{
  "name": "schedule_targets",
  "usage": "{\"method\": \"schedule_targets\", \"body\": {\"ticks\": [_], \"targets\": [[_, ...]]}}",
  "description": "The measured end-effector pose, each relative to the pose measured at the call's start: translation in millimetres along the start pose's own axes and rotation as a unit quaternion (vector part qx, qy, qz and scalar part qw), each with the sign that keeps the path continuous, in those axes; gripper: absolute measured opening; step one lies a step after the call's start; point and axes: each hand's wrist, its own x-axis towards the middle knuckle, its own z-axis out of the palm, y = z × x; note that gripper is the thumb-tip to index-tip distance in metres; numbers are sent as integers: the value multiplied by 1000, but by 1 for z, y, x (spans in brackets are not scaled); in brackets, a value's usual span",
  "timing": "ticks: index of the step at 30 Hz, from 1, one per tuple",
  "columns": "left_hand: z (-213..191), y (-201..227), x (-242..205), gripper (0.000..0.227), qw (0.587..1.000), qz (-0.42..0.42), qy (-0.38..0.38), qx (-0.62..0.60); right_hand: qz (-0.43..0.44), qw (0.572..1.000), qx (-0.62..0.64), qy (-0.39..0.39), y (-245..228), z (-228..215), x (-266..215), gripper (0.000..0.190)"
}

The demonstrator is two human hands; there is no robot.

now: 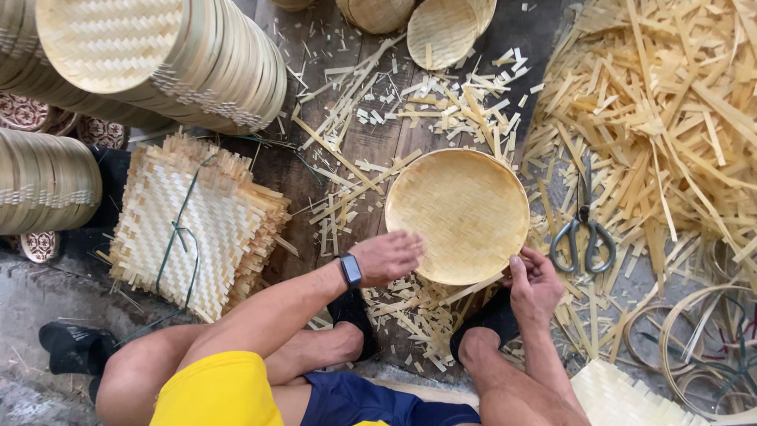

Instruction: The person assembles bamboo baskets by fitting woven circular bases into wooden frames and trimming excess bamboo strips using shears.

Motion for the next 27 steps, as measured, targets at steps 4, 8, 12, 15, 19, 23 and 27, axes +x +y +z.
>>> {"method": "schedule_targets", "body": {"ticks": [4,8,12,15,19,23,27], "targets": [[0,-30,-3,30,906,-367,179,-114,12,1000,-13,-8,-7,3,9,28],[24,-79,-5,25,565,-590,245,-523,21,999,-21,-16,-11,6,14,27],[44,-93,-15,22,492,-564,235,-620,13,999,-19,-22,-13,7,16,25],[49,-93,-16,24,539,-583,206,-572,7,999,-30,-24,-13,7,15,23],[37,-92,-10,22,531,-597,202,-566,-13,999,-33,-22,-11,9,15,22],[25,-90,-6,23,528,-595,210,-568,-17,997,-78,-16,-14,9,14,21],[36,-95,-5,25,584,-576,222,-527,-31,994,-102,-23,-20,9,15,20]]}}
